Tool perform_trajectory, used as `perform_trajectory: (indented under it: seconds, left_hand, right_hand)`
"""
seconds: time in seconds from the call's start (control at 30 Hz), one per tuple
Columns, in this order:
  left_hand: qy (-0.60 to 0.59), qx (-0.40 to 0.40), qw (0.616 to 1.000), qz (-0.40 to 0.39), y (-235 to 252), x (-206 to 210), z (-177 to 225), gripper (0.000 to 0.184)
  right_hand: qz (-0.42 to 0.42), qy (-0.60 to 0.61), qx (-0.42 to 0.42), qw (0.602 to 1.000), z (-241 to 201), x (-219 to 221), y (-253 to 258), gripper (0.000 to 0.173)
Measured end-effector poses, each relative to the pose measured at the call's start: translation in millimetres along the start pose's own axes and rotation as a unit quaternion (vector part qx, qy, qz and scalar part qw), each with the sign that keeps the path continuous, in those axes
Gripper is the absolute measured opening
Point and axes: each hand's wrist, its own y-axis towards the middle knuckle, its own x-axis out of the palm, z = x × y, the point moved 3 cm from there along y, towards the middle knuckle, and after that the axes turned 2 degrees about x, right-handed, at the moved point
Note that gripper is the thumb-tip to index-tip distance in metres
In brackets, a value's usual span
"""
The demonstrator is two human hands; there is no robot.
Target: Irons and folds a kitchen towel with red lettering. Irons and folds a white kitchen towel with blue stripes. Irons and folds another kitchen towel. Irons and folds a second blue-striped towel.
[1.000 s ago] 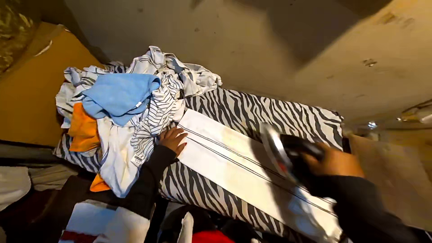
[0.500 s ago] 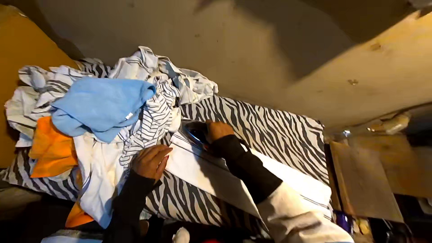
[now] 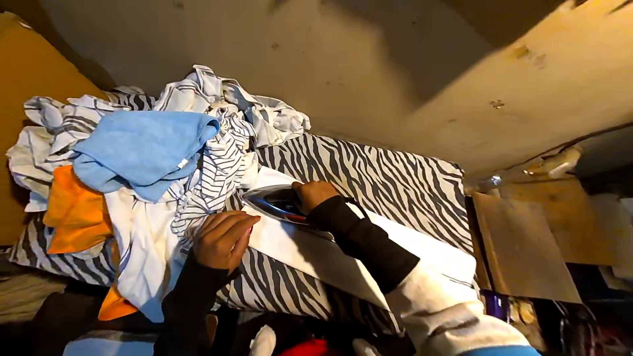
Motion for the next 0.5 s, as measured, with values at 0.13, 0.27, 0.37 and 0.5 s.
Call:
perform_trajectory:
  seconds: [0.13,0.27,0.37,0.5]
  left_hand:
    - [0.005,-0.001,1.0,-0.006,8,-1,11,0.03]
    - [0.03,-0.045,0.998,-0.016,16,-9,3,0.034]
    - [0.004,-0.116,0.991,-0.069,35,31,13,0.034]
    - [0.005,-0.076,0.969,-0.236,52,135,-17,0.047]
  right_hand:
    - [-0.021,-0.013,-0.05,0.998,14,6,-17,0.029]
    - [-0.022,0.014,0.02,0.999,74,-5,-61,0.031]
    - [0.027,0.066,0.163,0.984,116,12,-80,0.033]
    - [0.045,0.034,0.108,0.993,126,39,-100,0.028]
